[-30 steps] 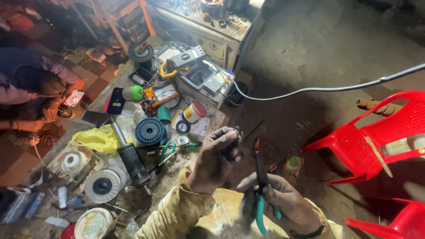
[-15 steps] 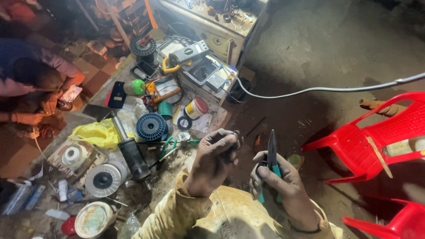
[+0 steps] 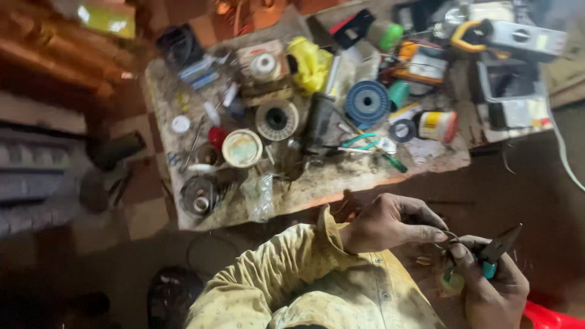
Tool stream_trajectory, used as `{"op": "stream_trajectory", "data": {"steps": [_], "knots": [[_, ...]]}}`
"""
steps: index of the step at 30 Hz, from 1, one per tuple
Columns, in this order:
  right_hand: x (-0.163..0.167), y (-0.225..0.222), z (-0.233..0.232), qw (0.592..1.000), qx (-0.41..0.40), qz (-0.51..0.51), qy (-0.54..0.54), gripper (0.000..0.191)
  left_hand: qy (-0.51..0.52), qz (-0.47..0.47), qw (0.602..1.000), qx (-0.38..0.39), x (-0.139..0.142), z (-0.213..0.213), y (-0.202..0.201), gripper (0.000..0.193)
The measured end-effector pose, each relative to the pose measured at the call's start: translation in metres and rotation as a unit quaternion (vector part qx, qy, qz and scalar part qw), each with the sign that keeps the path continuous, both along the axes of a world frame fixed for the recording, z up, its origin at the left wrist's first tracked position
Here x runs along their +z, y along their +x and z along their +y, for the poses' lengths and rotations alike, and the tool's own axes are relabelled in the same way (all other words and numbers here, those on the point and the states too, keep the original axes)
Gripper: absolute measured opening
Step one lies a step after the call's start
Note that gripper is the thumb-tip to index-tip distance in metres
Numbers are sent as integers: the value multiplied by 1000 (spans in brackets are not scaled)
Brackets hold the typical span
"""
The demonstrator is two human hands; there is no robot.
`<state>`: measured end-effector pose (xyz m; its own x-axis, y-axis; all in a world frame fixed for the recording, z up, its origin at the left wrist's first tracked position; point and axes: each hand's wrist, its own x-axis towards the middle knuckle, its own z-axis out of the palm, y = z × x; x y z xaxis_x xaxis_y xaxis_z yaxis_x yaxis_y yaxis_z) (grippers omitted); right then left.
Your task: The person sits at a cluttered workbench and uses green-handled pliers to cut and manipulate wire on small metal components, working on one part at a time and picking up new parts from the bench as they go.
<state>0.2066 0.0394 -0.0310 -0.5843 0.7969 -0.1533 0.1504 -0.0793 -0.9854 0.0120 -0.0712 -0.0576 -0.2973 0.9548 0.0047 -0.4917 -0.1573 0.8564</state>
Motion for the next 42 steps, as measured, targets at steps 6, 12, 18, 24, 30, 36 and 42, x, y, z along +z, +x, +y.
{"op": "stream_trajectory", "data": {"steps": [6,12,18,24,30,36,42], "knots": [[-20,-39,6,989,109,-76,-66,18,-45,-70,995,62,-27,-42,-16,16],[-39,-80,-10,966,195,-135,-102,23,-96,-112,980,137,-57,-85,-16,15],[-47,-127,-29,932,245,-213,-161,31,-125,-93,944,291,-96,-137,-25,11],[-48,-148,-57,897,271,-225,-267,33,-207,-121,868,436,-126,-211,-42,9],[-58,-152,-80,888,324,-175,-277,31,-171,-159,842,487,-121,-226,-72,8],[-68,-160,-100,887,278,-178,-324,35,-317,101,777,535,-118,-227,-150,8],[-64,-168,-119,888,286,-199,-301,37,-339,345,669,565,-128,-219,-182,11]]}}
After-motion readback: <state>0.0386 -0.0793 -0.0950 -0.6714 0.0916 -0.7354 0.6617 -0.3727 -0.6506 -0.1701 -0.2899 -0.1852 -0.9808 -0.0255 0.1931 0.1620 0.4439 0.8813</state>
